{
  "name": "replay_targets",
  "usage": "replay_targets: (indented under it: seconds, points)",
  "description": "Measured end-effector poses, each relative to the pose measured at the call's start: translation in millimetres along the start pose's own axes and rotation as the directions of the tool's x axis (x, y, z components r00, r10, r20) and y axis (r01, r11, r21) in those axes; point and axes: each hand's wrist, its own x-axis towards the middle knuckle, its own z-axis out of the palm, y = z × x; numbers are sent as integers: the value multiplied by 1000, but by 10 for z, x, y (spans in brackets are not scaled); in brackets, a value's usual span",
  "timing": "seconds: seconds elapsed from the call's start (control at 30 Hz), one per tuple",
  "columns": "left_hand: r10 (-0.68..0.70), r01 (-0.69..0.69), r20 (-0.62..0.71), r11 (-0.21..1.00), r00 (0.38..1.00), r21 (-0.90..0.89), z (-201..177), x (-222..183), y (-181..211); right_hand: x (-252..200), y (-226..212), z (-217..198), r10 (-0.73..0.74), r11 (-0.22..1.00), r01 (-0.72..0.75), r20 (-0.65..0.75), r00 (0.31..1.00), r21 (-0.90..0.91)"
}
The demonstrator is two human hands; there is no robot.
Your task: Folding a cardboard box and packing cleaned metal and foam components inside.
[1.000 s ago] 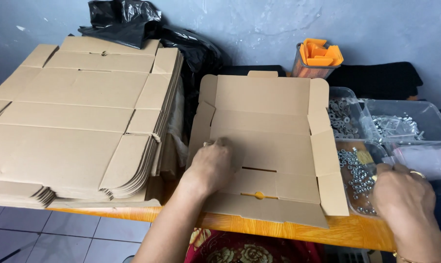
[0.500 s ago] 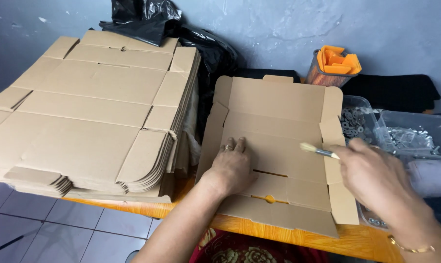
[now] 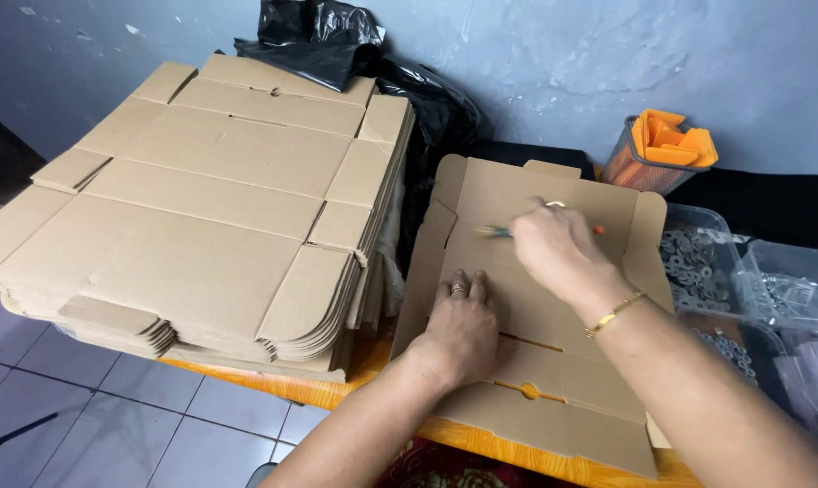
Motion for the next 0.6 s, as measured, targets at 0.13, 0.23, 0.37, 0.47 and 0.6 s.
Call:
replay_targets:
  seconds: [0.13, 0.23, 0.37, 0.47, 0.6]
  points:
    - [4, -5, -38, 1000, 999, -31, 22, -28, -19, 235, -360, -97, -105, 957, 144, -163, 981, 252]
    - [9, -13, -67, 998, 998, -64, -104, -129, -27, 147, -276, -78, 130, 896, -90, -63, 989, 436]
    - [-2, -1, -48, 999, 999, -50, -4, -70, -9, 109, 615, 269, 164, 974, -168, 39, 986, 155]
    - [-10, 10, 10, 999, 1000, -41, -14, -50, 8, 2, 1083, 196, 265, 938, -160, 342, 901, -306]
    - [-17, 18, 31, 1000, 999, -25, -30, -40, 32, -323, 837, -492, 233, 964, -175, 319, 919, -201]
